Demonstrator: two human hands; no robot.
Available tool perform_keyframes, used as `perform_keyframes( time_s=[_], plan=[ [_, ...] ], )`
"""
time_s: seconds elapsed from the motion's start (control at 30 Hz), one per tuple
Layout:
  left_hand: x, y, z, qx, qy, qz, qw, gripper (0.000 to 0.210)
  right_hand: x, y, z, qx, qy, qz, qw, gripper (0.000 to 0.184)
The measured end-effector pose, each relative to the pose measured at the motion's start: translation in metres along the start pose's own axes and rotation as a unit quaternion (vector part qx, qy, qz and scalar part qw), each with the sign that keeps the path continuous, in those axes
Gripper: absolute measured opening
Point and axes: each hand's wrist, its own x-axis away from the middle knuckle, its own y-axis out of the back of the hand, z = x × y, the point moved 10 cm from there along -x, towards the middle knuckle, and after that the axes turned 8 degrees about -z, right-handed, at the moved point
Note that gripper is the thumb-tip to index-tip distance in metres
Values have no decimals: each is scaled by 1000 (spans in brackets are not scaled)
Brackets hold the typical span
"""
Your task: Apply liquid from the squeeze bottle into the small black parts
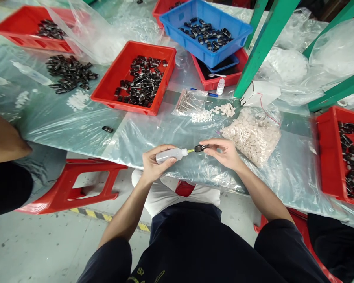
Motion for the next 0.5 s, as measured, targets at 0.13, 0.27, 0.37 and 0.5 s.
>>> perform_keyframes(
  time_s=[0.13, 0.27, 0.37, 0.5],
  plan=[
    [1, -1, 2, -10, 2, -11, 1000, 41, 0, 2, 0, 2, 6, -11, 1000, 19],
    [2, -1, 5, -12, 21, -16, 1000, 47, 0, 4, -1, 4, 0, -17, 1000, 20],
    [2, -4, 12, 5, 38, -3, 999, 46, -1, 5, -2, 1, -5, -22, 1000, 19],
    [4, -11, 29, 71, 73, 3, 995, 46, -3, 10, -7, -19, -17, -44, 999, 20]
  ],
)
